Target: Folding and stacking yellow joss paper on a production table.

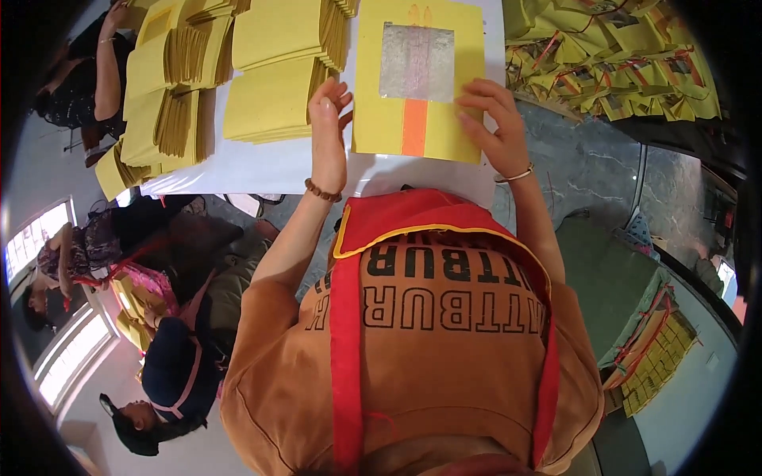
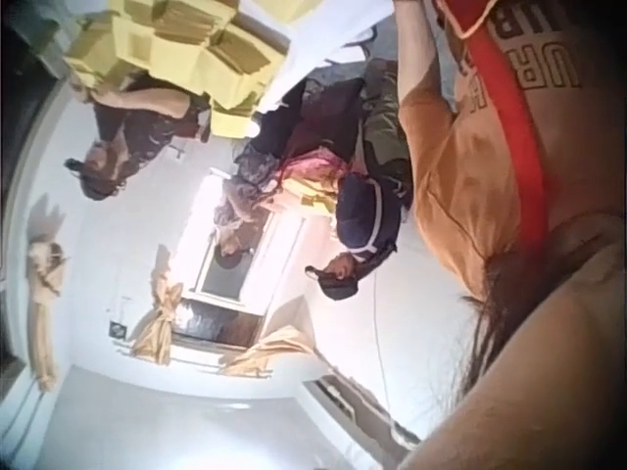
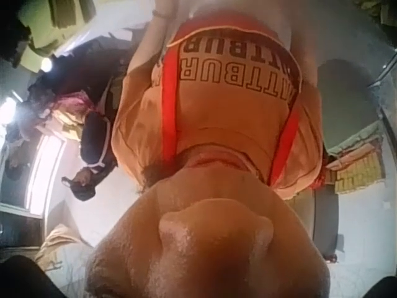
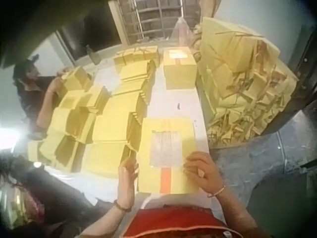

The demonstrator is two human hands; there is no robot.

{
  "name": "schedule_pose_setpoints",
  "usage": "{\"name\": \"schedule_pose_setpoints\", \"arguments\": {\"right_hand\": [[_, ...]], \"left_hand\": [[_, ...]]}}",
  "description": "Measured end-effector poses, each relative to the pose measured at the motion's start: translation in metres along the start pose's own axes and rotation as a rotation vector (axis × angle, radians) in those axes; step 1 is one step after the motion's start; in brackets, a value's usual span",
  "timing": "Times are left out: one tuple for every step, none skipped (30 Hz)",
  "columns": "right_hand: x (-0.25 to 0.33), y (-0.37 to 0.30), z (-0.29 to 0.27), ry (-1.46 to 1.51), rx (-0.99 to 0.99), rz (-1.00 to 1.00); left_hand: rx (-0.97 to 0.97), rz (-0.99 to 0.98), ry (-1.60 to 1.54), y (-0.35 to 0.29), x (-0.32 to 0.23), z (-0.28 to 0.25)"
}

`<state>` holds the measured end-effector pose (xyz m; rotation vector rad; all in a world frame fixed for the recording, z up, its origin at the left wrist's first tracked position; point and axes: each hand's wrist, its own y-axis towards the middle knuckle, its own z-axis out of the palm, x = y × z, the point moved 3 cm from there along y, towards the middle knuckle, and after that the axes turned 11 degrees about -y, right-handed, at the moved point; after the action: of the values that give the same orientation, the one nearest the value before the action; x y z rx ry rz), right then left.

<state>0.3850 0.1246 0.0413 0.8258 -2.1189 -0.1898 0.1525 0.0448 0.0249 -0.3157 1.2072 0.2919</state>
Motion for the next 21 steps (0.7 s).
{"name": "schedule_pose_setpoints", "arguments": {"right_hand": [[0.003, 0.0, -0.001, -0.053, -0.048, -0.013], [0.007, 0.0, -0.002, -0.106, -0.095, -0.027], [0.011, 0.0, -0.004, -0.104, -0.091, -0.027], [0.017, 0.001, -0.006, -0.17, -0.081, -0.064], [0.02, 0.001, -0.006, -0.235, -0.071, -0.101], [0.02, 0.0, -0.004, -0.235, -0.07, -0.099], [0.018, -0.001, 0.002, -0.242, -0.011, -0.091], [0.016, -0.003, 0.007, -0.249, 0.047, -0.083], [0.012, -0.004, 0.01, -0.251, 0.047, -0.081], [0.009, -0.006, 0.013, -0.186, 0.033, -0.072], [0.007, -0.006, 0.015, -0.12, 0.018, -0.064], [0.007, -0.006, 0.015, -0.119, 0.02, -0.065], [0.007, -0.006, 0.015, -0.102, 0.024, -0.066], [0.007, -0.006, 0.016, -0.085, 0.029, -0.067], [0.005, -0.006, 0.015, -0.085, 0.029, -0.064], [0.004, -0.006, 0.014, -0.081, 0.035, -0.06], [0.002, -0.007, 0.014, -0.076, 0.042, -0.056], [0.002, -0.006, 0.015, -0.075, 0.041, -0.054], [0.001, -0.007, 0.016, -0.074, 0.038, -0.04], [0.0, -0.007, 0.016, -0.074, 0.034, -0.026], [0.0, -0.007, 0.017, -0.072, 0.034, -0.025]], "left_hand": [[0.033, -0.009, 0.041, 0.001, 0.005, 0.0], [0.029, -0.011, 0.04, 0.001, 0.008, -0.001], [0.039, -0.01, 0.039, 0.001, 0.008, 0.002], [0.049, -0.008, 0.038, 0.001, 0.008, 0.003], [0.063, -0.016, 0.034, 0.001, 0.008, 0.003], [0.064, -0.019, 0.034, 0.001, 0.006, 0.006], [0.079, -0.04, -0.033, 0.001, 0.004, 0.011], [0.094, -0.062, -0.099, 0.001, 0.003, 0.015], [0.096, -0.064, -0.1, 0.001, 0.003, 0.017], [0.101, -0.054, -0.048, 0.001, 0.003, 0.019], [0.107, -0.044, 0.005, 0.001, 0.003, 0.02], [0.104, -0.043, 0.005, 0.001, 0.007, 0.015], [0.106, -0.026, -0.009, 0.004, 0.013, 0.007], [0.108, -0.008, -0.023, 0.005, 0.016, 0.0], [0.109, -0.01, -0.022, 0.005, 0.008, -0.003], [0.227, 0.273, 0.383, 0.003, -0.013, 0.0], [0.342, 0.559, 0.787, 0.0, -0.03, 0.007], [0.344, 0.558, 0.788, -0.001, -0.044, 0.007], [0.576, 0.627, 0.888, -0.005, -0.054, 0.015], [0.813, 0.694, 0.981, -0.01, -0.056, 0.021], [0.861, 0.722, 1.004, -0.011, -0.054, 0.021]]}}
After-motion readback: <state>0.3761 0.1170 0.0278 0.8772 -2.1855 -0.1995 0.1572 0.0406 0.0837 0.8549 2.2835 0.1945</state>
